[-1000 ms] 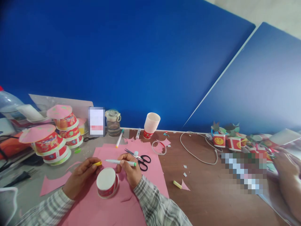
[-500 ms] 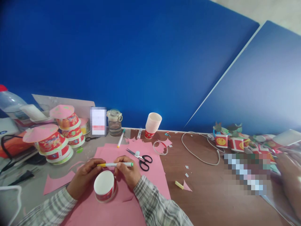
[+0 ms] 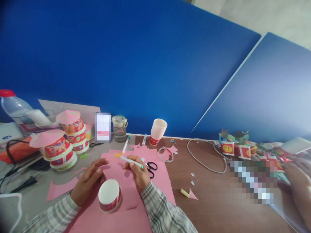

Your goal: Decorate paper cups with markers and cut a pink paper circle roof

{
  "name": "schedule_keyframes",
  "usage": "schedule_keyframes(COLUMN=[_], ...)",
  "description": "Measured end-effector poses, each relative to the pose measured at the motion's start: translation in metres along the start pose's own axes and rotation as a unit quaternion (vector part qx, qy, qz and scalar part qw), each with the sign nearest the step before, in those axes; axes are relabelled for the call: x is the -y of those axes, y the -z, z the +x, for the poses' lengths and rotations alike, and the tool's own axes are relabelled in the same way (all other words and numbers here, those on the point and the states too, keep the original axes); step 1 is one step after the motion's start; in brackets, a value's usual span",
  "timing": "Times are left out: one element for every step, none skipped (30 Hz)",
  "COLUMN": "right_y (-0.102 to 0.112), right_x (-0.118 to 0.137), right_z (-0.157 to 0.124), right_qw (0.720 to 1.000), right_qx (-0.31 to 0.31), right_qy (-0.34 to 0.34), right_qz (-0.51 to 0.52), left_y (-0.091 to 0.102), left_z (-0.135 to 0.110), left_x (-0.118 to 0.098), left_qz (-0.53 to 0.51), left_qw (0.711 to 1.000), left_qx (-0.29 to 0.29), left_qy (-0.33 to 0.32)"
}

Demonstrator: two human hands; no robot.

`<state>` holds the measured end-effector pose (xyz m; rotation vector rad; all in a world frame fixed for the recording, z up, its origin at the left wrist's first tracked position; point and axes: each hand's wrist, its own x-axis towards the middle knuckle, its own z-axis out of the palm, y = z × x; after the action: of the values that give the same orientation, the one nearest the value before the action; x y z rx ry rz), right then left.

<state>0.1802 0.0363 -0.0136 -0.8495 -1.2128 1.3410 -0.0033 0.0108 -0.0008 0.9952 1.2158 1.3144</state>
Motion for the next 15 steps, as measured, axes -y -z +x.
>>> schedule_keyframes(right_y=[0.005, 0.009, 0.013, 0.017, 0.020, 0.021, 0.022, 0.021, 0.020, 0.018, 0.015, 0.012, 0.010, 0.007, 0.004], right_x=[0.002, 0.003, 0.005, 0.006, 0.006, 0.006, 0.006, 0.005, 0.004, 0.002, 0.001, -0.001, -0.002, -0.004, -0.005], right_z=[0.002, 0.003, 0.005, 0.007, 0.009, 0.011, 0.014, 0.017, 0.021, 0.025, 0.030, 0.034, 0.038, 0.042, 0.045], right_qw=[0.999, 0.997, 0.993, 0.987, 0.980, 0.970, 0.959, 0.947, 0.934, 0.921, 0.908, 0.896, 0.883, 0.871, 0.859], right_qx=[-0.018, -0.033, -0.046, -0.057, -0.067, -0.076, -0.083, -0.086, -0.084, -0.078, -0.068, -0.058, -0.050, -0.044, -0.040], right_qy=[0.017, 0.031, 0.043, 0.051, 0.058, 0.063, 0.068, 0.074, 0.079, 0.084, 0.087, 0.089, 0.090, 0.089, 0.087], right_qz=[-0.029, -0.062, -0.098, -0.138, -0.179, -0.221, -0.262, -0.302, -0.338, -0.372, -0.403, -0.431, -0.457, -0.481, -0.503], left_y=[0.001, 0.003, 0.004, 0.006, 0.009, 0.011, 0.014, 0.016, 0.018, 0.020, 0.022, 0.023, 0.024, 0.024, 0.024], left_z=[0.000, 0.000, 0.000, 0.000, 0.000, 0.000, 0.000, 0.000, 0.000, 0.000, 0.000, -0.001, -0.001, -0.002, -0.003], left_x=[0.000, 0.001, 0.001, 0.001, 0.002, 0.001, 0.001, 0.001, 0.001, 0.001, 0.001, 0.002, 0.002, 0.003, 0.004], left_qz=[-0.020, -0.034, -0.037, -0.033, -0.024, -0.019, -0.016, -0.013, -0.011, -0.008, -0.003, 0.006, 0.018, 0.033, 0.051], left_qw=[1.000, 0.999, 0.999, 0.999, 0.998, 0.997, 0.996, 0.993, 0.989, 0.985, 0.980, 0.975, 0.971, 0.967, 0.964], left_qx=[0.002, 0.009, 0.020, 0.031, 0.045, 0.064, 0.087, 0.113, 0.143, 0.172, 0.198, 0.219, 0.236, 0.249, 0.258], left_qy=[-0.008, -0.015, -0.019, -0.023, -0.026, -0.028, -0.030, -0.032, -0.033, -0.033, -0.035, -0.037, -0.038, -0.039, -0.040])
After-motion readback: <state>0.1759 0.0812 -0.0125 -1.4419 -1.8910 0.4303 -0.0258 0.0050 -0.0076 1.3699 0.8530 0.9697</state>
